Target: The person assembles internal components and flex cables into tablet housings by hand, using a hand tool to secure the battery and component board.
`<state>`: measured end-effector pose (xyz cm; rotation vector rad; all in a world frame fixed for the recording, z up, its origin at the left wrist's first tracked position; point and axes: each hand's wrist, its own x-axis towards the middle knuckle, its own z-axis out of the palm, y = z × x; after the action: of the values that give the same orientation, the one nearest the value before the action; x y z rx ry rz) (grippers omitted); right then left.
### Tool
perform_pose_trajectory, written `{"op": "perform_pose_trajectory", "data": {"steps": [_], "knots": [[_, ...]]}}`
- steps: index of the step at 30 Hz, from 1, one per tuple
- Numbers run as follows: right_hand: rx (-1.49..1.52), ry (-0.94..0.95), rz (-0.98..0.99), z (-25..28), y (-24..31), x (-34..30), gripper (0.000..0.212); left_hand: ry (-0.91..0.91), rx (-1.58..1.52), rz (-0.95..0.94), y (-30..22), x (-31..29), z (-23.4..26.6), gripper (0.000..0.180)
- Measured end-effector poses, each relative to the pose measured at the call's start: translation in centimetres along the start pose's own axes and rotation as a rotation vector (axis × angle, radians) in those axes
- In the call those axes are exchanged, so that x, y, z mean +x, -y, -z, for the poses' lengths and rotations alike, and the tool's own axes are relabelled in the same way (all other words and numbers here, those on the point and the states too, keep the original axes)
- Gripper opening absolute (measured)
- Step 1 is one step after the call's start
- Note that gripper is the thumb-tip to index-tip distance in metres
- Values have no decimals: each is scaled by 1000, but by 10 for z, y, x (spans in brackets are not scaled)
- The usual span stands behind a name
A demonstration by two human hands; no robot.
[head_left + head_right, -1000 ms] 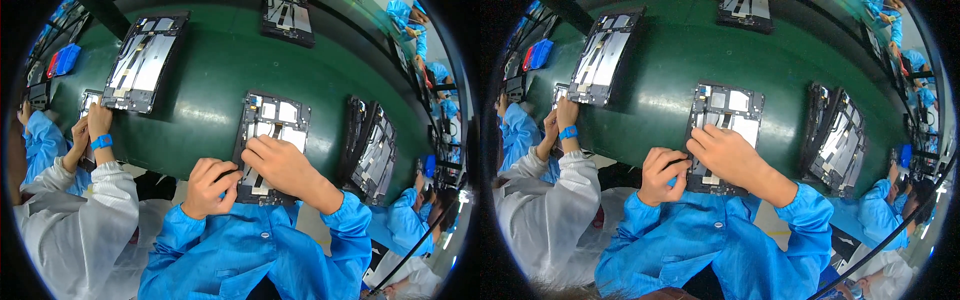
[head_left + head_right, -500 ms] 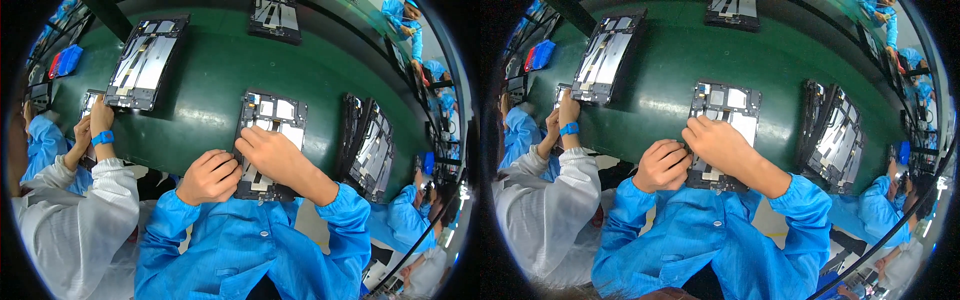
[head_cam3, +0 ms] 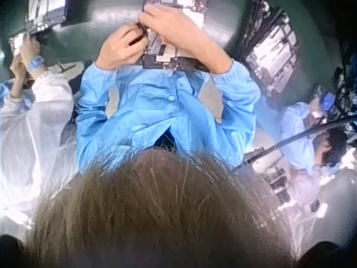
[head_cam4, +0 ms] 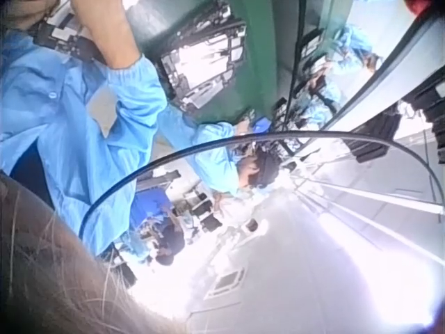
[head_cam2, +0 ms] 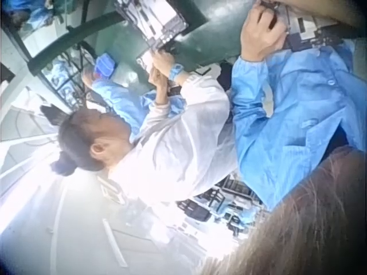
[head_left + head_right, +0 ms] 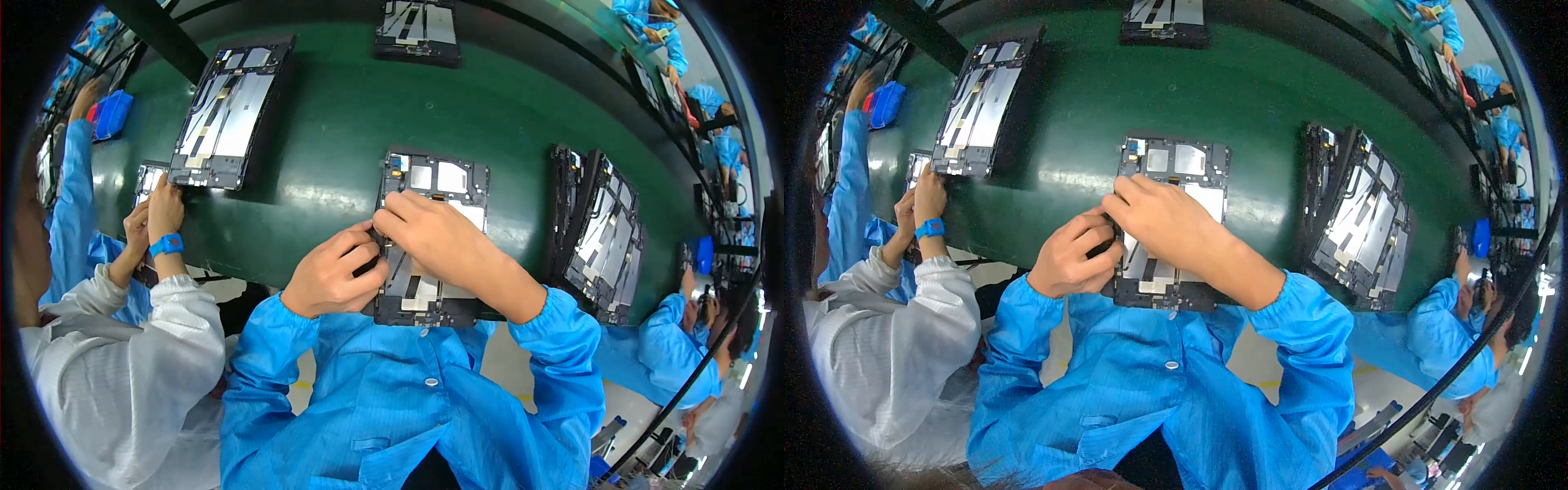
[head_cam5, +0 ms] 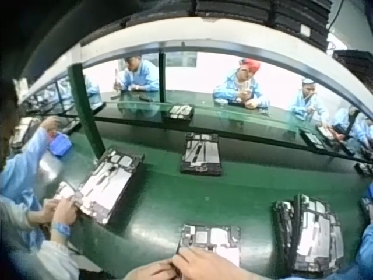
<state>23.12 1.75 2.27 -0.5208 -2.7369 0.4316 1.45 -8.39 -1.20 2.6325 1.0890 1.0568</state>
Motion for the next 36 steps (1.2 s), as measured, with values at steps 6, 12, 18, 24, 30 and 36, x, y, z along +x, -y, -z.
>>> {"op": "perform_pose_trajectory", "data": {"steps": [6, 12, 18, 24, 30, 36], "knots": [[235, -95, -87, -3, -12, 2, 31, -16, -4, 16, 6, 0, -1, 29], [498, -149, -176, -4, -18, 1, 20, -34, -8, 25, 9, 0, -2, 31], [486, -130, -196, 2, -16, 2, 20, -86, -2, 44, 9, 1, -5, 32], [461, -131, -194, -9, -17, 2, 18, -80, -22, 25, 10, 2, -1, 32], [452, -154, -180, -12, -18, 2, 18, -56, -17, 14, 10, 2, 0, 31], [501, -175, -198, -8, -19, 2, 17, -20, 5, -31, 15, 4, 0, 31]]}}
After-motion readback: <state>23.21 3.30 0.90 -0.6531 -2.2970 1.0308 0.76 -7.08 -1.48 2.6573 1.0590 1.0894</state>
